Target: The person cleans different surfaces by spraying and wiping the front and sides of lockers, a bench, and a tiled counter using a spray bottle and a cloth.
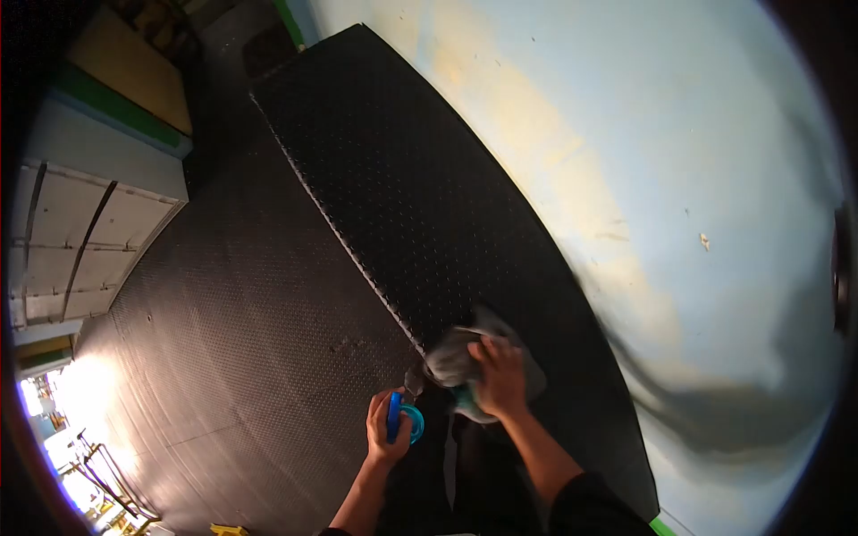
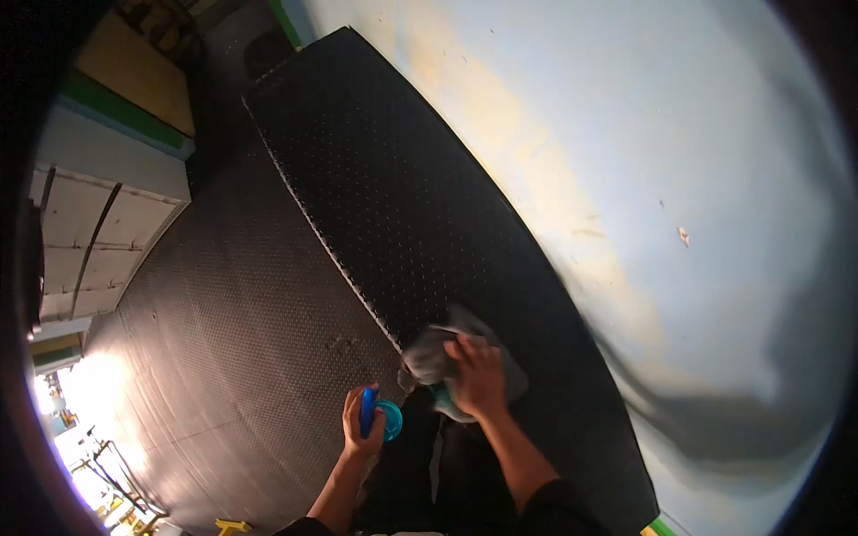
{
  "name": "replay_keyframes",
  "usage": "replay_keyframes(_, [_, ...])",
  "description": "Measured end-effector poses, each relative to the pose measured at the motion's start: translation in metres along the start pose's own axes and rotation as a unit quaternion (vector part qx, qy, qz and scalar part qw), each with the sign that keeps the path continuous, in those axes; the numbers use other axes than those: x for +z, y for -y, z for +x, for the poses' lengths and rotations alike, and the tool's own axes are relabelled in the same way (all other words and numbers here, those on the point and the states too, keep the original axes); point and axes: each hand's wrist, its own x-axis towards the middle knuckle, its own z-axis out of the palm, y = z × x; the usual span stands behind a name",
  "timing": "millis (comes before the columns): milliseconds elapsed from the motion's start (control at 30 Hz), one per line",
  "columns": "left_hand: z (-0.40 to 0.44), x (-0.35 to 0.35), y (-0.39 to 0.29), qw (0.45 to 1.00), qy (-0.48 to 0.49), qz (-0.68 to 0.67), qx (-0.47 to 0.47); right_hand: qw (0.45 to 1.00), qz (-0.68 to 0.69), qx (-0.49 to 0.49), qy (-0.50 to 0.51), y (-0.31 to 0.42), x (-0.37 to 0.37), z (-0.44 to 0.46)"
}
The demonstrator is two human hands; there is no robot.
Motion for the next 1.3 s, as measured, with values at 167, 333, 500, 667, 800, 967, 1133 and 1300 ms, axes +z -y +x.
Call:
replay_keyframes(167, [-0.017, 0.014, -0.015, 1.000, -0.007, -0.006, 0.002, 0.964, -0.075, 0.128, -0.221, -0.131, -0.002, 0.032])
replay_keyframes(333, [-0.028, 0.024, -0.030, 0.998, 0.035, 0.013, -0.051, 0.960, -0.108, 0.170, -0.196, -0.034, -0.010, 0.107])
replay_keyframes(500, [-0.046, 0.052, -0.037, 1.000, 0.014, -0.004, -0.007, 0.994, 0.066, -0.062, -0.064, 0.014, 0.032, -0.026])
replay_keyframes(667, [-0.065, 0.077, -0.059, 0.999, 0.036, 0.013, -0.024, 0.999, 0.016, 0.031, -0.010, -0.111, 0.011, -0.117])
replay_keyframes(800, [-0.084, 0.104, -0.076, 0.997, 0.052, -0.024, -0.057, 0.960, -0.040, 0.153, -0.232, -0.174, 0.005, -0.044])
replay_keyframes(967, [-0.109, 0.125, -0.078, 0.999, 0.043, 0.003, -0.002, 0.980, 0.014, 0.105, -0.169, -0.043, 0.012, -0.011])
replay_keyframes(1133, [-0.138, 0.101, -0.076, 0.992, 0.009, 0.118, -0.054, 0.995, 0.090, -0.033, 0.025, -0.061, 0.051, -0.162])
replay_keyframes(1300, [-0.139, 0.084, -0.084, 0.990, 0.055, 0.114, -0.064, 0.978, -0.012, 0.127, -0.166, -0.182, 0.014, -0.148])
